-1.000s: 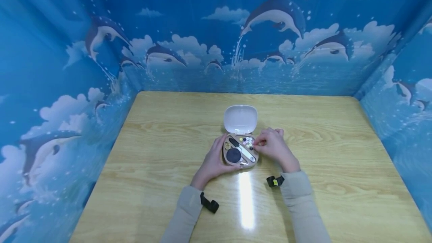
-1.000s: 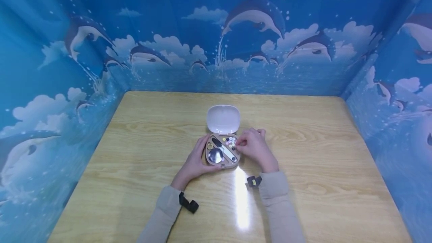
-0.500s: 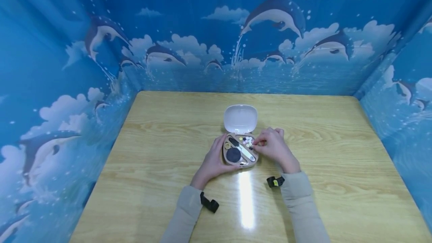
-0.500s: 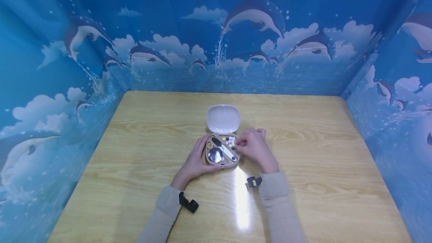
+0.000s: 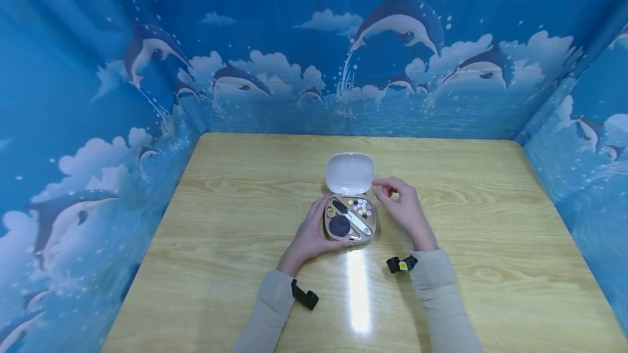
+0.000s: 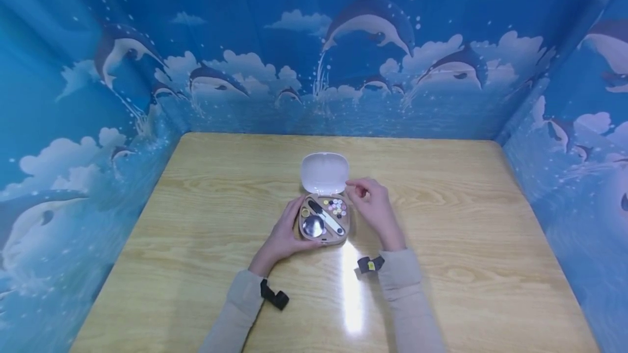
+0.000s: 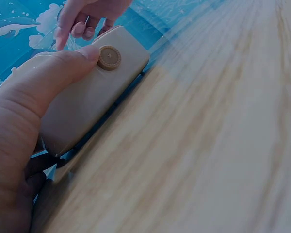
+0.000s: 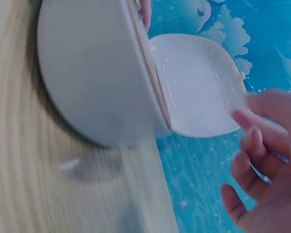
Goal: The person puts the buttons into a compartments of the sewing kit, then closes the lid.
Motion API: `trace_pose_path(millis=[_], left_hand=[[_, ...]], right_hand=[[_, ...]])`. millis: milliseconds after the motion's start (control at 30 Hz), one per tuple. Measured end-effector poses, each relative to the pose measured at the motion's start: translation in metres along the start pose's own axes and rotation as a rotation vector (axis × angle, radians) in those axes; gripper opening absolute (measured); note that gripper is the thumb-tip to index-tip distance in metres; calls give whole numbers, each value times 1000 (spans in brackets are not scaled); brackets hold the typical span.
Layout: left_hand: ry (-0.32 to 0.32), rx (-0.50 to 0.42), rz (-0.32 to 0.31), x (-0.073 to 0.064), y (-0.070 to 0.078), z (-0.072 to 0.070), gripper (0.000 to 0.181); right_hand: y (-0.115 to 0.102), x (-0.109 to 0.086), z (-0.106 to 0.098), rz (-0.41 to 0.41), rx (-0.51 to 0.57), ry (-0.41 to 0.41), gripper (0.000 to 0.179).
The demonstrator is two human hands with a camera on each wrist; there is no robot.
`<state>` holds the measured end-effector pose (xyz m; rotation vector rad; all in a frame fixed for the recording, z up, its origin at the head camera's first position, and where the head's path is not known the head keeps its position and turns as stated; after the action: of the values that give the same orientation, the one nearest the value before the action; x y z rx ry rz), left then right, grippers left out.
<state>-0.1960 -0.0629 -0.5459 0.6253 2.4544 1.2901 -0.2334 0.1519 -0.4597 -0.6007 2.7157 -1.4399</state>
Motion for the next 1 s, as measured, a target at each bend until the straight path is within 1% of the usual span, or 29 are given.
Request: trace_pose_path(millis=[67, 100, 167, 267, 333, 400, 467, 533, 633, 700, 767, 900, 1000], left_hand=[[-1, -1, -6, 0, 0, 0, 128], [-3, -3, -10, 0, 0, 0, 128], [-3, -5, -14, 0, 0, 1, 128], [-3, -2, -15, 0, 0, 0, 127], [-4, -1, -14, 0, -1, 0, 128], [-4, -2, -11, 0, -1, 1, 127], [-2, -4, -10, 0, -1, 0, 127], [-2, -8, -9, -1, -1, 0, 127], [-1, -8, -9, -1, -1, -1, 127], [0, -11, -9, -1, -1, -1, 127], [-1, -13, -10, -2, -1, -1, 127], [1, -8, -8, -1, -1, -1, 127], [-3, -6, -7, -1, -1, 0, 127]], right_hand=[[4, 2, -2, 31, 93, 59, 24], [6, 3, -2, 49, 146, 73, 28], [11, 5, 1, 96, 262, 70, 36], [16, 9, 10, 167, 440, 5, 46], [16, 9, 17, 209, 519, -45, 51], [12, 10, 21, 227, 578, -89, 53], [5, 11, 24, 224, 607, -128, 54], [0, 13, 28, 200, 638, -158, 54], [4, 20, 34, 168, 682, -174, 55], [7, 23, 36, 169, 706, -180, 54], [5, 26, 35, 175, 719, -178, 53], [-12, 26, 29, 190, 705, -187, 50], [-17, 25, 25, 202, 684, -177, 50]])
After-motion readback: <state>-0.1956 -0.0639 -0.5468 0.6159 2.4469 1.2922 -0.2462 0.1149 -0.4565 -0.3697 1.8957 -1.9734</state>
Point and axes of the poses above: each hand's wrist, its own x-axis towards the middle knuckle, its own z-axis out of the palm, y = z × x, the point moved 7 cm from there along x, towards the middle knuckle, and after that the axes turned 15 degrees about -y, right-handed, at the moved point
